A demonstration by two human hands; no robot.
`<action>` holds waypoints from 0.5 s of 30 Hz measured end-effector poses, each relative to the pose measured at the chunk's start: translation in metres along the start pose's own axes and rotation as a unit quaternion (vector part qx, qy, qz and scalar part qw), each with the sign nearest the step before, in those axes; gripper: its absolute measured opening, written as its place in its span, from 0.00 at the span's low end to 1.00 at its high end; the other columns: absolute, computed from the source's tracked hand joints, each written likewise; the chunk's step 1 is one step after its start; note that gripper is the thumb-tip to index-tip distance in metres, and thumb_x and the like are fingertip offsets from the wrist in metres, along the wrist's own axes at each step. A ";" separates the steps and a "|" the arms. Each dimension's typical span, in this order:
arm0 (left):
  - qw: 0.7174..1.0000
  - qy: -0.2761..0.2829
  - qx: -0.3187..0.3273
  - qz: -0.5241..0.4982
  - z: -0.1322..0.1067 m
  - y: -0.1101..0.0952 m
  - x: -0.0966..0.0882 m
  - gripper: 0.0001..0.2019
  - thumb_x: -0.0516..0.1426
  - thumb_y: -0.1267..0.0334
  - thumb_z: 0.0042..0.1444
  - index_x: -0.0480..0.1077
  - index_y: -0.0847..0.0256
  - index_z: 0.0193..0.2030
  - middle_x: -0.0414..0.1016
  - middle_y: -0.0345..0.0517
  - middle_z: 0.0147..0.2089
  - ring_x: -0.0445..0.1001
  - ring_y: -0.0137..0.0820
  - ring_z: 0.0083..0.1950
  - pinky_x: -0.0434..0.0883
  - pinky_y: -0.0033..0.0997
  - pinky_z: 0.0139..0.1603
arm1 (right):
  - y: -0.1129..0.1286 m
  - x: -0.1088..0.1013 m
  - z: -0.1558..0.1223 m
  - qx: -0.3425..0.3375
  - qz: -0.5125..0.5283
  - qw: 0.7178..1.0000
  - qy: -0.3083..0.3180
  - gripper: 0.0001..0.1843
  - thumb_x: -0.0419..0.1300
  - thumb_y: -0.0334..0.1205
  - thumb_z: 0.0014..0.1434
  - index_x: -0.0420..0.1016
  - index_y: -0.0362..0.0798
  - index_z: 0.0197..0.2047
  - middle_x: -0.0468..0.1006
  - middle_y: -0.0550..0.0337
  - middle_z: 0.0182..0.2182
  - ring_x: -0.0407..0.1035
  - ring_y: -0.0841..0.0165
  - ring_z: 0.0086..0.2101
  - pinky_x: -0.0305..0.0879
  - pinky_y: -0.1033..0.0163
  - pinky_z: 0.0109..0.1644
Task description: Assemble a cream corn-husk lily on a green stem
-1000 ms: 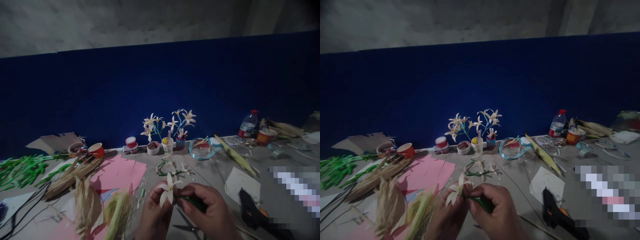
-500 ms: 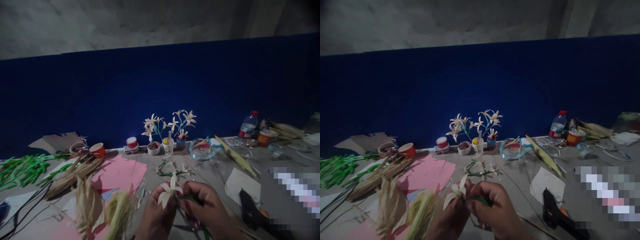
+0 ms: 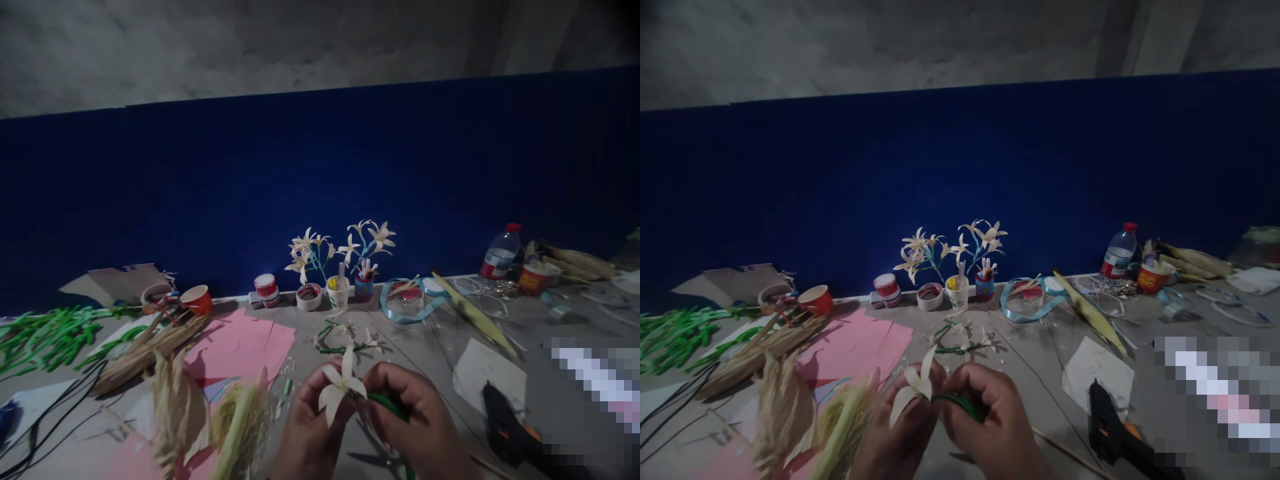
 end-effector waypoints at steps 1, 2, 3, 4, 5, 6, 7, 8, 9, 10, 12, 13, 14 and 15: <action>1.000 -0.001 0.007 0.000 0.001 -0.001 -0.001 0.17 0.73 0.53 0.35 0.80 0.60 0.30 0.74 0.40 0.27 0.67 0.29 0.30 0.65 0.24 0.34 | -0.001 0.000 0.000 0.014 0.005 1.000 0.004 0.11 0.64 0.43 0.49 0.69 0.47 0.25 0.59 0.72 0.17 0.50 0.75 0.20 0.47 0.67 0.24; 1.000 0.000 0.011 -0.002 0.002 -0.002 -0.001 0.17 0.73 0.54 0.35 0.80 0.61 0.30 0.73 0.40 0.26 0.66 0.29 0.29 0.65 0.24 0.34 | -0.002 -0.001 0.001 0.022 0.010 1.000 0.005 0.10 0.65 0.43 0.48 0.70 0.46 0.26 0.60 0.71 0.17 0.51 0.75 0.21 0.46 0.67 0.25; 1.000 0.007 0.009 -0.002 0.003 -0.002 -0.001 0.16 0.73 0.55 0.35 0.79 0.61 0.29 0.73 0.40 0.26 0.67 0.30 0.29 0.66 0.25 0.34 | -0.002 -0.002 0.001 0.023 0.017 1.000 0.005 0.10 0.66 0.42 0.47 0.71 0.46 0.26 0.61 0.71 0.18 0.51 0.75 0.21 0.47 0.68 0.25; 1.000 0.018 0.004 0.002 0.003 -0.002 -0.001 0.15 0.73 0.56 0.35 0.79 0.61 0.29 0.73 0.40 0.26 0.67 0.31 0.30 0.66 0.27 0.35 | -0.001 -0.003 0.002 0.020 0.025 0.999 0.007 0.11 0.67 0.42 0.46 0.71 0.46 0.26 0.63 0.70 0.19 0.52 0.75 0.22 0.48 0.68 0.26; 0.999 0.032 -0.002 0.008 0.004 -0.003 0.000 0.14 0.73 0.57 0.35 0.79 0.60 0.28 0.73 0.40 0.26 0.68 0.32 0.31 0.67 0.28 0.36 | 0.001 -0.004 0.003 0.016 0.036 0.999 0.010 0.11 0.68 0.40 0.45 0.71 0.46 0.26 0.65 0.69 0.20 0.55 0.75 0.23 0.51 0.68 0.27; 0.999 0.048 -0.007 0.016 0.005 -0.003 0.002 0.14 0.73 0.57 0.35 0.79 0.60 0.28 0.73 0.41 0.27 0.68 0.33 0.32 0.67 0.29 0.38 | 0.003 -0.004 0.004 0.010 0.045 0.999 0.015 0.10 0.69 0.39 0.44 0.71 0.47 0.26 0.68 0.68 0.21 0.58 0.74 0.24 0.54 0.68 0.28; 0.998 0.061 -0.013 0.020 0.005 -0.004 0.003 0.13 0.72 0.56 0.37 0.79 0.59 0.28 0.73 0.41 0.27 0.68 0.34 0.33 0.67 0.29 0.39 | 0.005 -0.005 0.005 0.002 0.049 0.999 0.023 0.09 0.69 0.38 0.44 0.72 0.47 0.26 0.71 0.67 0.23 0.62 0.72 0.26 0.58 0.68 0.30; 0.997 0.072 -0.018 0.020 0.005 -0.004 0.004 0.12 0.72 0.56 0.38 0.80 0.58 0.28 0.74 0.42 0.28 0.69 0.35 0.35 0.67 0.30 0.40 | 0.007 -0.005 0.006 -0.005 0.044 0.998 0.033 0.08 0.68 0.36 0.44 0.73 0.47 0.26 0.73 0.65 0.24 0.65 0.71 0.28 0.61 0.68 0.33; 0.996 0.083 -0.022 0.014 0.005 -0.005 0.006 0.12 0.72 0.56 0.39 0.80 0.58 0.29 0.75 0.42 0.29 0.70 0.36 0.35 0.67 0.30 0.41 | 0.009 -0.005 0.007 -0.010 0.031 0.998 0.046 0.07 0.68 0.36 0.45 0.73 0.47 0.27 0.75 0.64 0.25 0.67 0.70 0.29 0.63 0.67 0.35; 0.995 0.094 -0.025 0.003 0.005 -0.004 0.007 0.12 0.71 0.57 0.40 0.81 0.58 0.31 0.75 0.42 0.29 0.71 0.36 0.36 0.68 0.31 0.42 | 0.011 -0.005 0.008 -0.014 0.018 0.998 0.060 0.06 0.67 0.35 0.46 0.73 0.47 0.27 0.75 0.64 0.26 0.68 0.69 0.29 0.65 0.67 0.35; 0.993 0.113 -0.036 -0.007 0.004 -0.002 0.009 0.12 0.71 0.59 0.41 0.81 0.58 0.34 0.76 0.43 0.29 0.72 0.37 0.36 0.67 0.33 0.44 | 0.012 -0.004 0.008 -0.016 0.002 0.996 0.088 0.05 0.67 0.36 0.46 0.73 0.47 0.26 0.75 0.65 0.25 0.69 0.70 0.28 0.65 0.67 0.34; 0.992 0.116 -0.042 -0.008 0.004 -0.001 0.009 0.12 0.71 0.60 0.41 0.81 0.59 0.34 0.76 0.43 0.29 0.73 0.37 0.37 0.67 0.33 0.45 | 0.012 -0.004 0.008 -0.018 -0.001 0.995 0.093 0.05 0.67 0.36 0.47 0.73 0.47 0.26 0.76 0.65 0.25 0.69 0.70 0.28 0.66 0.67 0.34; 0.992 0.114 -0.043 -0.003 0.004 0.000 0.008 0.12 0.71 0.60 0.41 0.81 0.59 0.34 0.76 0.43 0.29 0.73 0.37 0.37 0.67 0.33 0.44 | 0.011 -0.005 0.009 -0.020 -0.004 0.995 0.095 0.06 0.67 0.37 0.47 0.74 0.47 0.26 0.76 0.65 0.25 0.70 0.70 0.28 0.66 0.67 0.34; 0.994 0.101 -0.033 0.018 0.004 0.000 0.005 0.12 0.70 0.60 0.40 0.80 0.59 0.33 0.75 0.43 0.29 0.72 0.37 0.36 0.68 0.32 0.43 | 0.010 -0.006 0.009 -0.021 -0.008 0.995 0.094 0.06 0.68 0.37 0.47 0.75 0.47 0.26 0.77 0.64 0.25 0.71 0.69 0.28 0.67 0.67 0.35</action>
Point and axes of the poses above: each hand's wrist, its own z-axis towards the middle knuckle, its own x-axis out of the palm, y = z × x, the point moved 7 cm from there along z, towards the middle knuckle
